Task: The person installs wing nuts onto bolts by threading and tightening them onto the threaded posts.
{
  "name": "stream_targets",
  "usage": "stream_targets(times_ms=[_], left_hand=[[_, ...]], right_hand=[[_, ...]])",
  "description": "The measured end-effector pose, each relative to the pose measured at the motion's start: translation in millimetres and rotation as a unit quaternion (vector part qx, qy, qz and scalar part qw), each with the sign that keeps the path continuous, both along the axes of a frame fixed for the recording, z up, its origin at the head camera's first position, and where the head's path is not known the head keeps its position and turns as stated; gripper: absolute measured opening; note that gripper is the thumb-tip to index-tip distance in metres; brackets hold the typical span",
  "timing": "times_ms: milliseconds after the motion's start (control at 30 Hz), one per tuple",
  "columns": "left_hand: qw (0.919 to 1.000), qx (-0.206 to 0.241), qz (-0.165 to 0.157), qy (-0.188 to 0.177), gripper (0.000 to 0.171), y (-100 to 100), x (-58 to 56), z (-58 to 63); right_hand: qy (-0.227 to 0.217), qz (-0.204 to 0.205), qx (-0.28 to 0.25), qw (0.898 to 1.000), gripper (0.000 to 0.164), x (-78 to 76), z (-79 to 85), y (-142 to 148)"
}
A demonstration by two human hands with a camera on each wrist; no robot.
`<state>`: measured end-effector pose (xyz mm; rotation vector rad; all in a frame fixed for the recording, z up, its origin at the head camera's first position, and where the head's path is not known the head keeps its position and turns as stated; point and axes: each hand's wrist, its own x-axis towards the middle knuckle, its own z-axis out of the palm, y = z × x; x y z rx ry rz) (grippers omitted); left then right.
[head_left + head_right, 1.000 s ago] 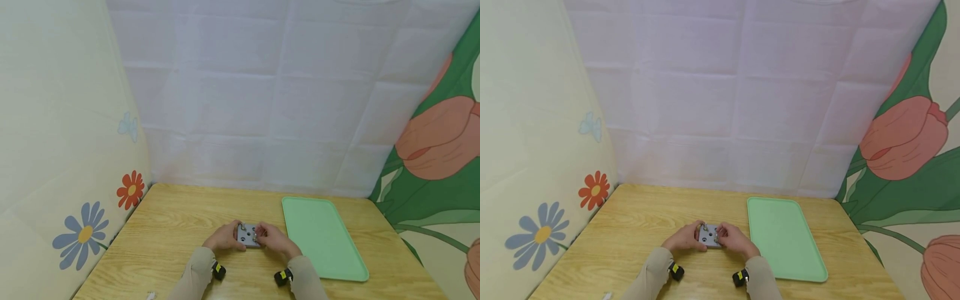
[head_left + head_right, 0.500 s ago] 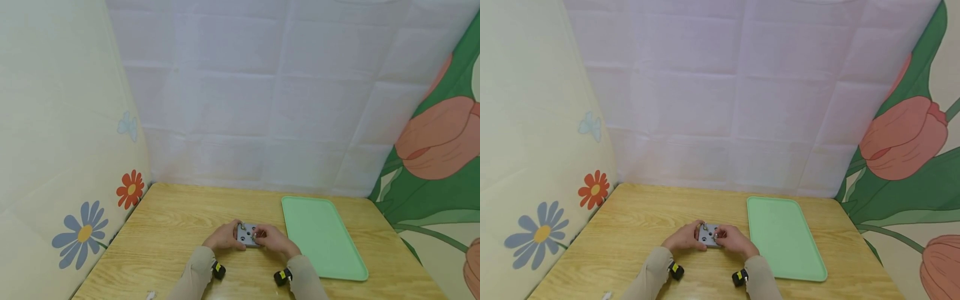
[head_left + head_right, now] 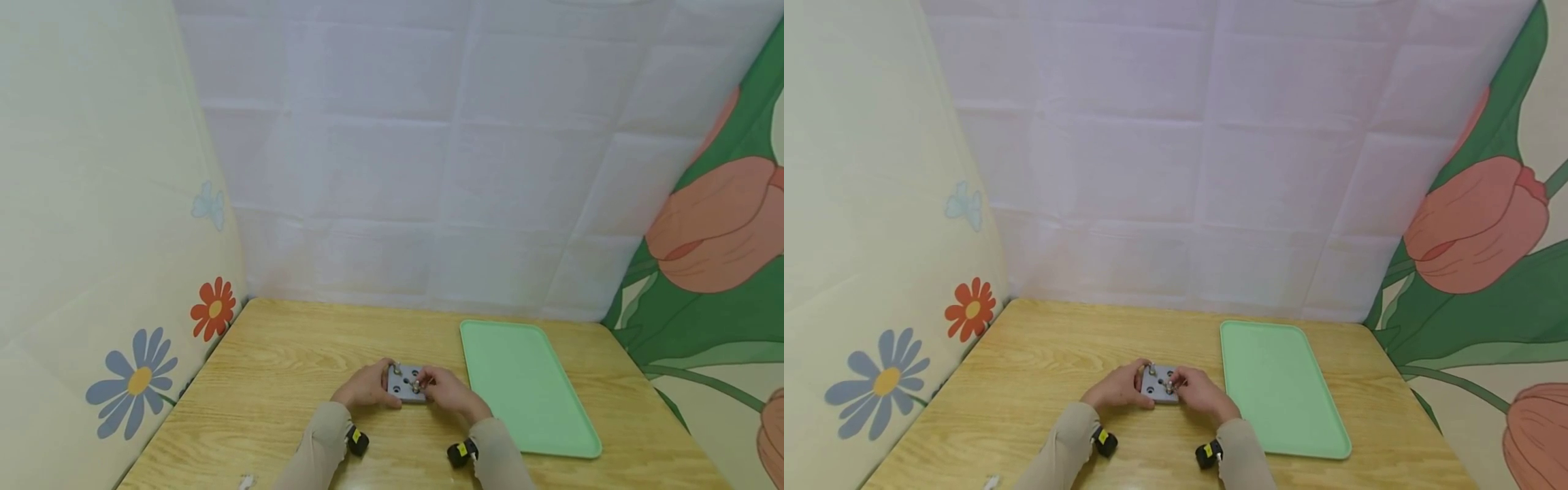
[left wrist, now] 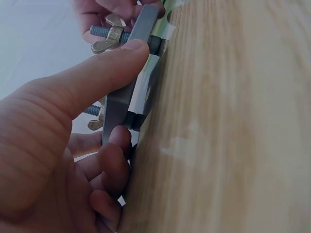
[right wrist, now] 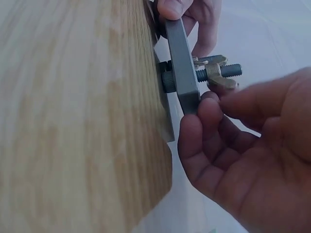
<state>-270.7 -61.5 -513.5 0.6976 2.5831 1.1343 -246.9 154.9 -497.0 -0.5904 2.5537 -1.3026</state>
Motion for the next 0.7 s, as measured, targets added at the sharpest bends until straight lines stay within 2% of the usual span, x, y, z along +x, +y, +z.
stream_targets(times_ms=[100,267,500,700], left_hand=[[1.0,0.0,0.0,0.002,0.078,0.1,-0.5,-0.1],[1.0,0.0,0.001,0.006,0.077,0.7,-1.6,-1.7],[1.0,0.001,0.0,0.003,0.074,0.6,-1.6,-2.7],[1.0,-0.002,0.001,0.0,0.075,0.6,-1.8,-3.2]], right_hand=[[-0.003,0.0,-0.012,1.0,0.016,-1.7,-0.9,1.5],[0.011,0.005,0.013,1.0,0.01,-2.1,-0.1,2.8],[0.027,0.034,0.027,0.999,0.028,-1.8,0.3,2.4],[0.037,0.045,0.037,0.998,0.015,0.4,2.8,0.3]])
